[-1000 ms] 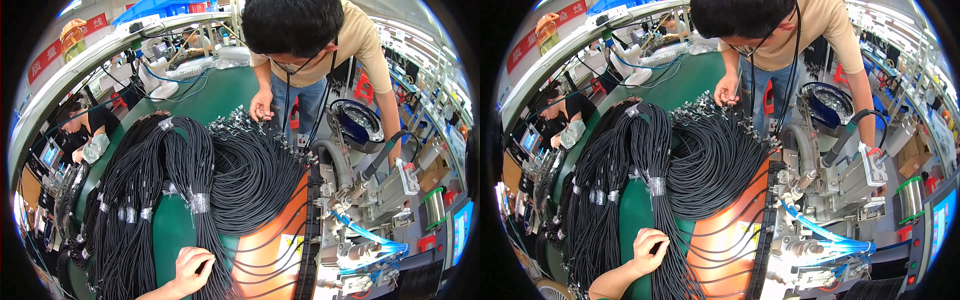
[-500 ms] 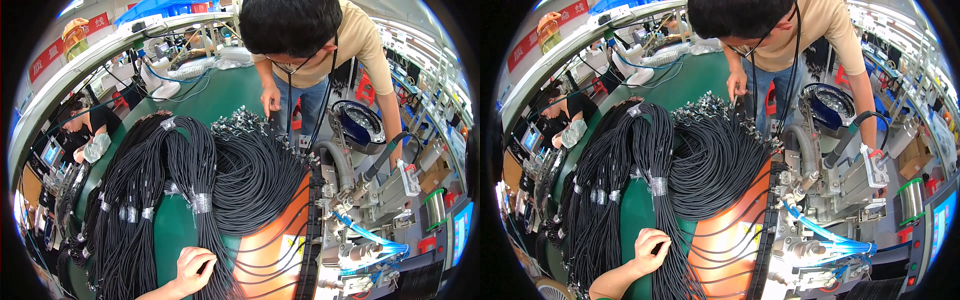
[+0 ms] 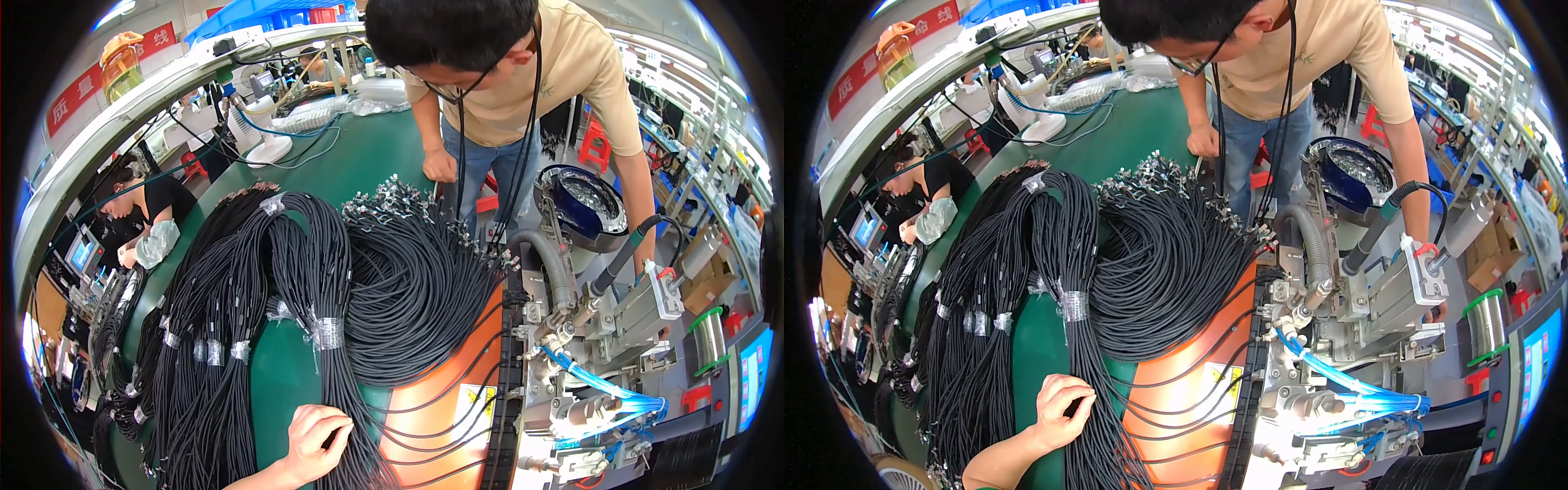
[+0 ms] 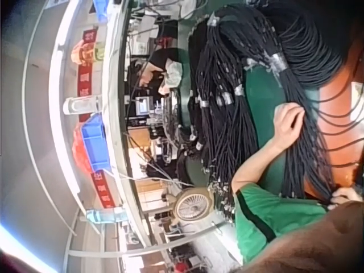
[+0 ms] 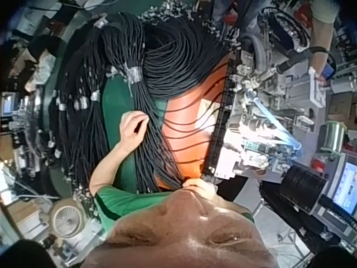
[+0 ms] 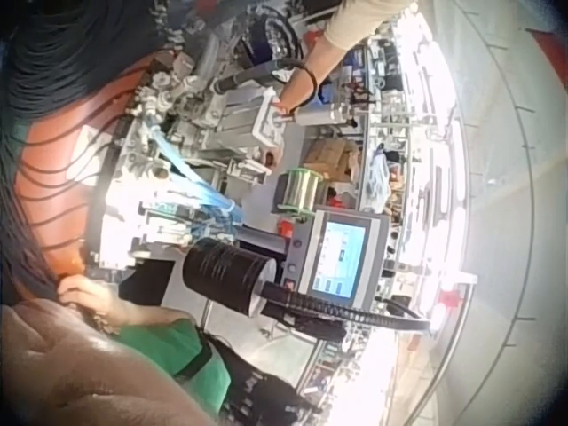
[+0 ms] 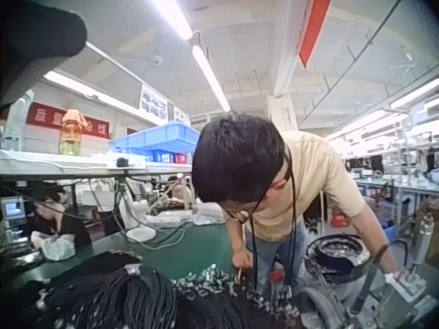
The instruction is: The recorder is organizing bundles of black cables and inserting wire ends into a specialized terminal crimping or processing machine.
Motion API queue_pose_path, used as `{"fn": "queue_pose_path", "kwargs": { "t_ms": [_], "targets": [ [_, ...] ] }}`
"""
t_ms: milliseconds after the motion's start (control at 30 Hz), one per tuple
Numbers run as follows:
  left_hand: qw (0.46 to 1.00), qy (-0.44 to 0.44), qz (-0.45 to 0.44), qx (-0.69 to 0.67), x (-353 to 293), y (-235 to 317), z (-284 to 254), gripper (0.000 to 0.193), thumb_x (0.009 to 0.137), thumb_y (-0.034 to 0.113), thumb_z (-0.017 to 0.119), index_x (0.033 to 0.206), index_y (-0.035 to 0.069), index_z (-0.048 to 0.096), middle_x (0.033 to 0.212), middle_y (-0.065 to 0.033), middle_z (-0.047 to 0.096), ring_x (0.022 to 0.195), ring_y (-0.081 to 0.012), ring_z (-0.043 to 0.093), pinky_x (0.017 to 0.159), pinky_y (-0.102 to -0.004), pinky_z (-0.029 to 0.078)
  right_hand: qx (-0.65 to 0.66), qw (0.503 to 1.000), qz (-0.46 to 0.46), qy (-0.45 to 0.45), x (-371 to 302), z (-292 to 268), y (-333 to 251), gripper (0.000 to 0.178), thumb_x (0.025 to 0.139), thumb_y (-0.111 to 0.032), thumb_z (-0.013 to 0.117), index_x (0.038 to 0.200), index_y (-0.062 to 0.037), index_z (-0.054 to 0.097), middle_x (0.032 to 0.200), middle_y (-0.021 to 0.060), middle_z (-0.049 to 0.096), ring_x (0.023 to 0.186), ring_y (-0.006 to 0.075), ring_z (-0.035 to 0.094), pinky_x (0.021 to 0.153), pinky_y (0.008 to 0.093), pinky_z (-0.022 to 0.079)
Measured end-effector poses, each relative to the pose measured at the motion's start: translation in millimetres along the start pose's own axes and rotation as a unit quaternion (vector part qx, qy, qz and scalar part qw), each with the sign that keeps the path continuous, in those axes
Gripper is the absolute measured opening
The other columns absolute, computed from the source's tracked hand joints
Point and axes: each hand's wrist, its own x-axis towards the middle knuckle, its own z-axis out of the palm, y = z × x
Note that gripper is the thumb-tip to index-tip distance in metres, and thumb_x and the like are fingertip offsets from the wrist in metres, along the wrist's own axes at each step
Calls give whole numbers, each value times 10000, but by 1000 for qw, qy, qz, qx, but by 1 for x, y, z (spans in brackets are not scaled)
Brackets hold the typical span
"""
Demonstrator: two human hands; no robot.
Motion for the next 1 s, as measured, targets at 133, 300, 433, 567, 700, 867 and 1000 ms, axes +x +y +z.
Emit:
{"fn": "queue_pose_path", "kwargs": {
  "t_ms": [133, 300, 433, 567, 700, 867, 1000],
  "targets": [
    [1000, 0, 7, 1, 1, 0, 0, 180, 688, -12, 712, 828, 53, 620, 829, -55, 628, 726, -216, 589, 681, -327, 433, 6, 1000, 9, 4, -2, 2, 0, 204, 794, -87, 577, 964, -2, 650, 1002, 121, 618, 815, 228, 643, 669, 278, 532],
    [1000, 0, 4, 6, -2, 0, -1, 179, 686, -13, 712, 826, 53, 621, 831, -55, 627, 726, -217, 584, 682, -325, 432, 9, 1000, 6, 20, 3, 1, -4, 191, 788, -95, 592, 941, 2, 654, 970, 127, 626, 779, 234, 648, 648, 284, 530],
    [1000, -3, 10, 4, 0, 1, 0, 179, 686, -13, 712, 826, 52, 622, 835, -56, 625, 728, -216, 582, 682, -324, 431, 10, 1000, 13, 26, 3, 1, -6, 181, 786, -85, 591, 930, 5, 654, 958, 128, 628, 772, 239, 649, 648, 288, 529],
    [1000, -5, 11, 3, -2, 2, 0, 181, 687, -13, 712, 832, 51, 623, 837, -58, 624, 729, -218, 583, 684, -326, 432, 22, 999, 15, 24, 3, -1, -7, 185, 781, -81, 596, 932, 10, 652, 960, 136, 626, 782, 247, 651, 659, 296, 532],
    [1000, -8, 10, 10, -2, 5, -1, 194, 683, -9, 714, 845, 49, 623, 835, -62, 624, 730, -223, 584, 680, -327, 438, 30, 999, 11, 20, 1, -2, -5, 191, 782, -84, 601, 938, 15, 649, 961, 146, 624, 788, 257, 651, 665, 302, 534],
    [997, 16, 70, -6, 7, 24, -14, 278, 654, -16, 706, 912, 22, 610, 787, -80, 617, 680, -238, 598, 648, -358, 467, 23, 1000, 15, 16, 4, 2, -7, 188, 782, -77, 607, 942, 14, 647, 958, 144, 622, 797, 257, 648, 664, 301, 533],
    [909, 82, 383, -141, 27, 61, -35, 745, 794, 129, 665, 1418, 137, 257, 933, -133, 595, 756, -294, 624, 677, -387, 520, 21, 1000, 7, 8, 10, -2, -7, 172, 792, -61, 608, 945, 3, 651, 958, 137, 620, 802, 248, 641, 667, 297, 530]
  ]
}}
